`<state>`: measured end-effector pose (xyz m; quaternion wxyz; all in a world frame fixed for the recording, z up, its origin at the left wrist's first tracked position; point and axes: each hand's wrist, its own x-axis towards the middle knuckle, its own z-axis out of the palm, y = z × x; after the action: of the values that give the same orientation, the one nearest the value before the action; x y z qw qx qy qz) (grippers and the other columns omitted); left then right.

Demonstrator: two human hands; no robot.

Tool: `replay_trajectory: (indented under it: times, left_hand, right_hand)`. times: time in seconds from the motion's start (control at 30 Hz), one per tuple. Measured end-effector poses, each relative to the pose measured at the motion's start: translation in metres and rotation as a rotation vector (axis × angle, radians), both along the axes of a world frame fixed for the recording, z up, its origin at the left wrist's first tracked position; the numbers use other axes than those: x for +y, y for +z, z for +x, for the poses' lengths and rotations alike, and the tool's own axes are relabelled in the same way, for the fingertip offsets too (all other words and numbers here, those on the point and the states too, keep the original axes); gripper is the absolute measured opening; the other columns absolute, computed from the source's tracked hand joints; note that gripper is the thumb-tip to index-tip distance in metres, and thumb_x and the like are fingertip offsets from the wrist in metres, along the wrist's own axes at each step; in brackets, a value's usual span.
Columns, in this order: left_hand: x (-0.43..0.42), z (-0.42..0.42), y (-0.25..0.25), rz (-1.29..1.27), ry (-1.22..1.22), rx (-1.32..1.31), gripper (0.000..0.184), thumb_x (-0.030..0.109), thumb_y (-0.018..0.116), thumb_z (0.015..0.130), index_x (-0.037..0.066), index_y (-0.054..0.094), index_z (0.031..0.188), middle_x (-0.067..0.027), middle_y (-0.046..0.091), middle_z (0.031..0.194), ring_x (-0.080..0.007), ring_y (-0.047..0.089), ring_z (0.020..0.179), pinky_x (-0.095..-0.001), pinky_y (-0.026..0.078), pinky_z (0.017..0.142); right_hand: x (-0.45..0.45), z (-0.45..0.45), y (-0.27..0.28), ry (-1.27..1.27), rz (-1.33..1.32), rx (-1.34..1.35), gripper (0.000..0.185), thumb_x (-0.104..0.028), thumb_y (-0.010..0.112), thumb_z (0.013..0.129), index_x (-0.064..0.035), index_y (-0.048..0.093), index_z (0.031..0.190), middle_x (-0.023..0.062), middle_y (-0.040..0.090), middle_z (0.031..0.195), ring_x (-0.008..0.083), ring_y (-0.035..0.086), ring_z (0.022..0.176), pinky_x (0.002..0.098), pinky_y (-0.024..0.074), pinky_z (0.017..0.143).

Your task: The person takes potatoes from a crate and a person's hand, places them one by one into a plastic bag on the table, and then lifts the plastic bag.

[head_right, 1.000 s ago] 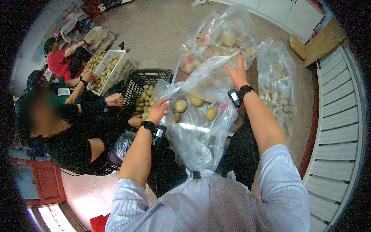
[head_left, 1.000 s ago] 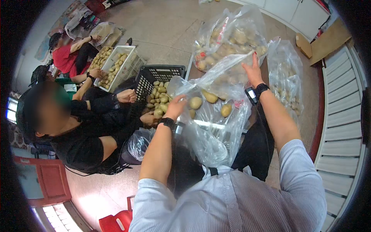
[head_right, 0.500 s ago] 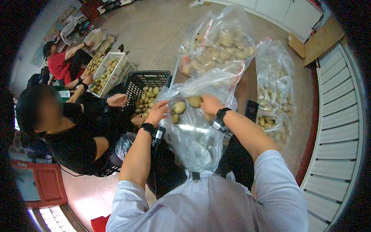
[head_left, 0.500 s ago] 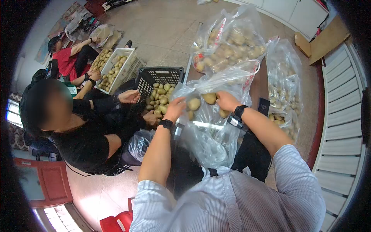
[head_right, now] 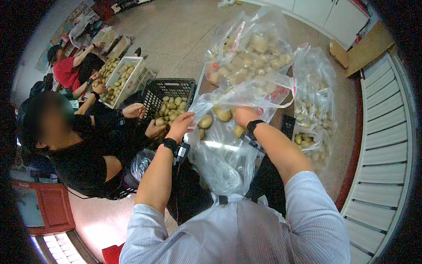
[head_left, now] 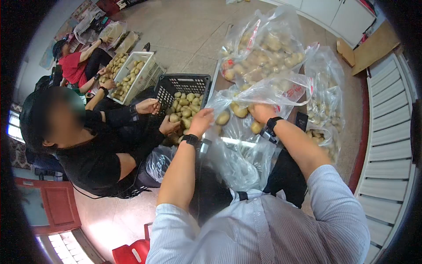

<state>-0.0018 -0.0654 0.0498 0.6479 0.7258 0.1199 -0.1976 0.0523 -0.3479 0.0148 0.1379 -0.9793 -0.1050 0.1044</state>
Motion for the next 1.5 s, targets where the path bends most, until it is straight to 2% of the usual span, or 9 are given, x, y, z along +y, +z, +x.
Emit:
replay_trajectory:
  times: [0.03, 0.17, 0.43, 0.5, 0.73, 0.93, 1.07, 1.37, 1.5]
  left_hand:
    - [0.0, 0.001, -0.002, -0.007, 0.012, -0.01, 0.035, 0.022, 0.054, 0.09, 0.007, 0.054, 0.122, -0.003, 0.058, 0.109, -0.0162, 0.059, 0.092, -0.0313, 0.048, 0.075]
    - [0.003, 0.001, -0.005, -0.023, 0.027, -0.017, 0.03, 0.024, 0.055, 0.09, 0.006, 0.056, 0.115, -0.0037, 0.06, 0.101, -0.0162, 0.061, 0.081, -0.0298, 0.05, 0.067]
    - [0.0, -0.008, 0.004, -0.038, 0.068, 0.021, 0.027, 0.025, 0.057, 0.088, 0.005, 0.058, 0.107, -0.0047, 0.062, 0.093, -0.0162, 0.062, 0.071, -0.0291, 0.05, 0.059]
    - [0.002, -0.009, 0.004, -0.033, 0.095, 0.01, 0.028, 0.024, 0.057, 0.087, 0.004, 0.06, 0.106, -0.0043, 0.063, 0.091, -0.0157, 0.061, 0.069, -0.0278, 0.048, 0.057]
    - [0.008, -0.02, 0.011, 0.006, 0.088, 0.019, 0.033, 0.03, 0.056, 0.09, 0.003, 0.056, 0.108, -0.0077, 0.064, 0.093, -0.016, 0.061, 0.066, -0.0288, 0.05, 0.055]
    - [0.017, -0.035, 0.026, -0.008, 0.063, -0.007, 0.033, 0.03, 0.056, 0.09, 0.001, 0.055, 0.106, -0.0085, 0.063, 0.093, -0.0166, 0.062, 0.066, -0.029, 0.05, 0.054]
    - [0.017, -0.03, 0.024, 0.003, 0.028, 0.025, 0.034, 0.03, 0.055, 0.09, 0.001, 0.054, 0.107, -0.0091, 0.062, 0.094, -0.0181, 0.063, 0.069, -0.0294, 0.05, 0.054]
    - [0.013, -0.028, 0.019, 0.002, -0.001, 0.063, 0.034, 0.031, 0.056, 0.089, 0.001, 0.054, 0.106, -0.011, 0.063, 0.1, -0.0181, 0.063, 0.064, -0.0306, 0.051, 0.054]
    - [0.008, -0.031, 0.025, 0.041, 0.008, 0.051, 0.03, 0.029, 0.055, 0.088, 0.003, 0.057, 0.104, -0.0068, 0.062, 0.093, -0.0167, 0.063, 0.061, -0.0305, 0.051, 0.053]
  right_hand:
    - [0.007, -0.015, 0.022, 0.022, -0.073, 0.018, 0.024, -0.015, 0.048, 0.082, -0.0036, 0.064, 0.096, 0.0203, 0.064, 0.097, 0.039, 0.061, 0.094, 0.0469, 0.0487, 0.08]
    - [0.008, -0.015, -0.016, 0.05, 0.051, -0.088, 0.024, -0.008, 0.05, 0.078, -0.0065, 0.061, 0.099, 0.019, 0.063, 0.1, 0.0366, 0.06, 0.095, 0.0456, 0.0471, 0.08]
    - [0.005, -0.024, -0.015, 0.09, 0.048, -0.317, 0.031, -0.011, 0.051, 0.078, -0.0051, 0.055, 0.108, 0.0216, 0.061, 0.105, 0.0391, 0.058, 0.098, 0.0458, 0.0457, 0.085]
    - [0.006, -0.03, 0.003, 0.103, 0.023, -0.044, 0.038, -0.016, 0.046, 0.083, -0.006, 0.053, 0.119, 0.0234, 0.054, 0.121, 0.0389, 0.051, 0.114, 0.0463, 0.0402, 0.097]
    - [0.006, -0.029, -0.016, -0.028, 0.053, -0.163, 0.04, -0.018, 0.046, 0.082, -0.0066, 0.053, 0.119, 0.0222, 0.056, 0.119, 0.0403, 0.051, 0.113, 0.0473, 0.0398, 0.096]
    - [0.011, -0.032, -0.017, -0.004, 0.07, -0.004, 0.049, -0.015, 0.05, 0.076, -0.0058, 0.05, 0.125, 0.0221, 0.055, 0.121, 0.0384, 0.05, 0.115, 0.0473, 0.0373, 0.099]
    - [0.003, -0.036, -0.018, 0.032, -0.012, -0.179, 0.043, -0.018, 0.051, 0.079, -0.0047, 0.052, 0.121, 0.0246, 0.056, 0.116, 0.0422, 0.054, 0.106, 0.047, 0.0425, 0.092]
    - [0.016, -0.045, -0.013, -0.045, 0.313, -0.192, 0.045, -0.029, 0.045, 0.086, -0.0024, 0.05, 0.121, 0.0277, 0.054, 0.118, 0.0434, 0.05, 0.111, 0.0469, 0.0387, 0.095]
    - [0.035, -0.053, -0.028, -0.117, 0.667, 0.083, 0.041, -0.029, 0.043, 0.088, -0.0011, 0.051, 0.117, 0.0239, 0.058, 0.112, 0.0396, 0.056, 0.099, 0.0432, 0.0431, 0.087]
